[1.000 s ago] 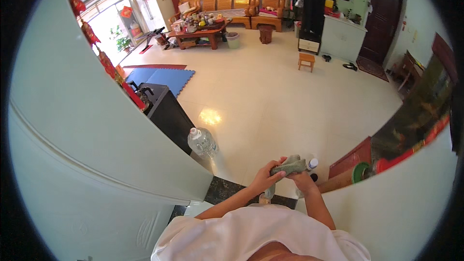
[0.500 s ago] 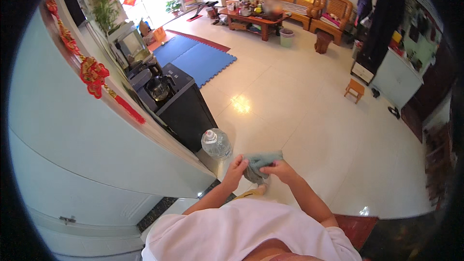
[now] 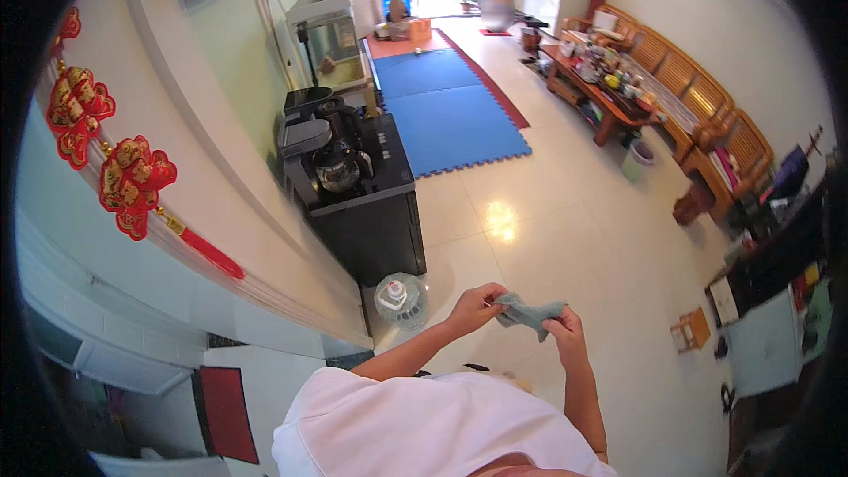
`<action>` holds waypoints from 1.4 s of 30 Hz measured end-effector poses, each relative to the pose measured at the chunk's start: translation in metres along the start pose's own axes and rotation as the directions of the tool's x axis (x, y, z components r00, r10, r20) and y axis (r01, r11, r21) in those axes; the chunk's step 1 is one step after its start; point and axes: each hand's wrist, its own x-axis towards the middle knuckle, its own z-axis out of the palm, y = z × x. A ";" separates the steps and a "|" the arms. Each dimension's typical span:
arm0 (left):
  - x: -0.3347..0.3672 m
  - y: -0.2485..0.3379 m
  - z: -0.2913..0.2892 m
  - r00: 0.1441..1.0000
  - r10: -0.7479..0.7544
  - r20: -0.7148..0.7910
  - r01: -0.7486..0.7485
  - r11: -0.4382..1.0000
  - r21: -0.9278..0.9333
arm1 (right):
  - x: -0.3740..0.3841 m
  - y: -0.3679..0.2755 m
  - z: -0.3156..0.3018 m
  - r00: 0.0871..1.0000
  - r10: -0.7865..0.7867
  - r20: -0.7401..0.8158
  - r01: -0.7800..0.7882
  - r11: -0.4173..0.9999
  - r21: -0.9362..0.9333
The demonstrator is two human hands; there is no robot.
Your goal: The person washes a yellow cloth under running water in a bathroom sink, wringing it out repeatedly. They then switch to a green cloth, apply liquid soap from a bottle, and wash it under the tap before wringing it out and walking away.
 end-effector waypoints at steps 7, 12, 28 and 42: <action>0.106 -0.016 -0.003 0.980 -0.161 -0.119 0.130 0.963 -0.236 | 0.155 -0.027 -0.107 0.959 0.139 0.246 -0.110 0.985 -0.129; 0.186 -0.007 0.015 0.906 -0.188 -0.379 0.087 0.959 -0.268 | 0.256 -0.065 -0.161 0.967 0.181 0.178 -0.072 0.867 -0.493; 0.406 0.056 -0.195 0.619 0.181 -0.764 -0.185 0.979 0.082 | 0.629 -0.187 -0.035 0.685 -0.010 0.729 0.414 0.828 -0.378; 0.551 0.027 -0.375 0.724 0.158 -0.671 -0.114 0.987 0.109 | 0.862 -0.201 0.078 0.577 0.119 0.808 0.018 0.987 -0.158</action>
